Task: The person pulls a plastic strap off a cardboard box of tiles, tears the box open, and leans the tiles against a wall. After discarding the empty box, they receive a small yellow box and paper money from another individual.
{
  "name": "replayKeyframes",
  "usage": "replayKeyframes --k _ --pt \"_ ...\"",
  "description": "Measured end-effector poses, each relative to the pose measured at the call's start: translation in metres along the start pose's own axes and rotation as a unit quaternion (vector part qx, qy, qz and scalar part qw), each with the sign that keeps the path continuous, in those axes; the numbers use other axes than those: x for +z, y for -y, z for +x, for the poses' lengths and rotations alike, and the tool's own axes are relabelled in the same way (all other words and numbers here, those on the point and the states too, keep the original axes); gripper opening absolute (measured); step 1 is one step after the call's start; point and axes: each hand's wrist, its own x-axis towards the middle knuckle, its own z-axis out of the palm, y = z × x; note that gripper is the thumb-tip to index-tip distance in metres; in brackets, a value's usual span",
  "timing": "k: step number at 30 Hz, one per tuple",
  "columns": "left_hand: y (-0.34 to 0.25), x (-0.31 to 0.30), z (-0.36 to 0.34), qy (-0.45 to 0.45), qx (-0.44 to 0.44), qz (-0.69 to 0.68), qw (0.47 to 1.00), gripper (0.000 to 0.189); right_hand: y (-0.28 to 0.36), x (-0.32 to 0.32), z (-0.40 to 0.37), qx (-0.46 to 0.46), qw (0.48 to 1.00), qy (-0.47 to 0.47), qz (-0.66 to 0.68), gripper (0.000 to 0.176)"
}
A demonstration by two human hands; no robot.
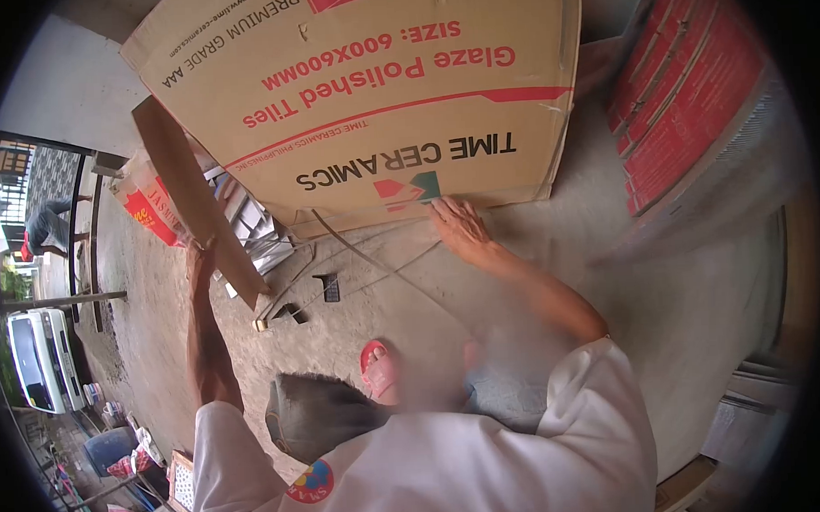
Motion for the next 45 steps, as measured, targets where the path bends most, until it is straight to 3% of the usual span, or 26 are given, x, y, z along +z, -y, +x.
replayKeyframes --k 1,4,5,8,10,12,16,19,22,23,25,27,30,33,35,37,42,45 --pt "-0.009 0.003 0.002 0.013 0.015 0.061 0.998 0.053 0.000 0.002 0.001 -0.001 1.000 0.003 -0.008 0.042" --pt "-0.064 0.019 -0.027 -0.124 -0.131 0.083 0.980 0.072 -0.001 0.007 0.007 -0.013 1.000 -0.009 -0.026 0.044" --pt "-0.045 0.040 -0.018 -0.198 -0.075 0.084 0.974 0.083 0.000 0.009 0.009 -0.020 0.999 -0.016 -0.032 0.044" --pt "-0.119 0.041 -0.061 -0.316 0.019 0.122 0.941 0.077 -0.001 0.030 0.014 -0.024 0.997 -0.036 -0.059 0.039" --pt "-0.155 0.048 -0.090 -0.220 0.206 0.099 0.948 0.069 0.004 0.025 0.023 -0.017 0.999 0.000 -0.043 0.033" --pt "-0.169 0.081 -0.110 -0.157 0.305 0.133 0.930 0.059 0.010 0.024 0.026 -0.013 0.999 0.019 -0.042 0.029" --pt "-0.178 0.147 -0.139 0.085 0.458 0.099 0.880 0.038 0.019 0.021 0.026 0.027 0.999 0.014 -0.011 0.027" --pt "-0.171 0.172 -0.159 0.158 0.453 0.124 0.868 0.033 0.021 0.013 0.025 0.063 0.997 0.015 0.044 0.028" --pt "-0.152 0.175 -0.156 0.274 0.362 0.151 0.878 0.026 0.014 0.010 0.028 0.072 0.994 0.017 0.079 0.030" --pt "-0.142 0.175 -0.150 0.239 0.378 0.168 0.879 0.024 0.011 0.009 0.030 0.071 0.993 0.018 0.088 0.031" --pt "-0.126 0.175 -0.136 0.273 0.246 0.201 0.908 0.024 0.013 -0.003 0.033 0.065 0.992 0.017 0.103 0.035" --pt "-0.106 0.161 -0.131 0.233 0.174 0.241 0.926 0.022 0.014 -0.006 0.034 0.059 0.992 0.018 0.114 0.036" --pt "-0.082 0.149 -0.123 0.388 0.063 0.236 0.889 0.023 0.011 -0.004 0.038 0.041 0.992 0.018 0.121 0.032" --pt "-0.087 0.165 -0.139 0.296 0.184 0.204 0.915 0.021 0.012 -0.004 0.039 0.028 0.992 0.011 0.125 0.024" --pt "-0.112 0.176 -0.142 0.221 0.258 0.091 0.936 0.015 0.007 0.010 0.038 0.044 0.991 0.003 0.127 0.021" --pt "-0.153 0.179 -0.145 0.218 0.285 0.037 0.933 0.019 0.008 0.009 0.037 0.042 0.990 -0.014 0.137 0.021" --pt "-0.223 0.198 -0.158 0.226 0.271 -0.109 0.929 0.019 0.004 0.003 0.046 0.075 0.971 0.026 0.224 0.025" --pt "-0.237 0.203 -0.163 0.210 0.229 -0.123 0.942 0.021 0.007 -0.009 0.049 0.081 0.962 0.067 0.251 0.025"
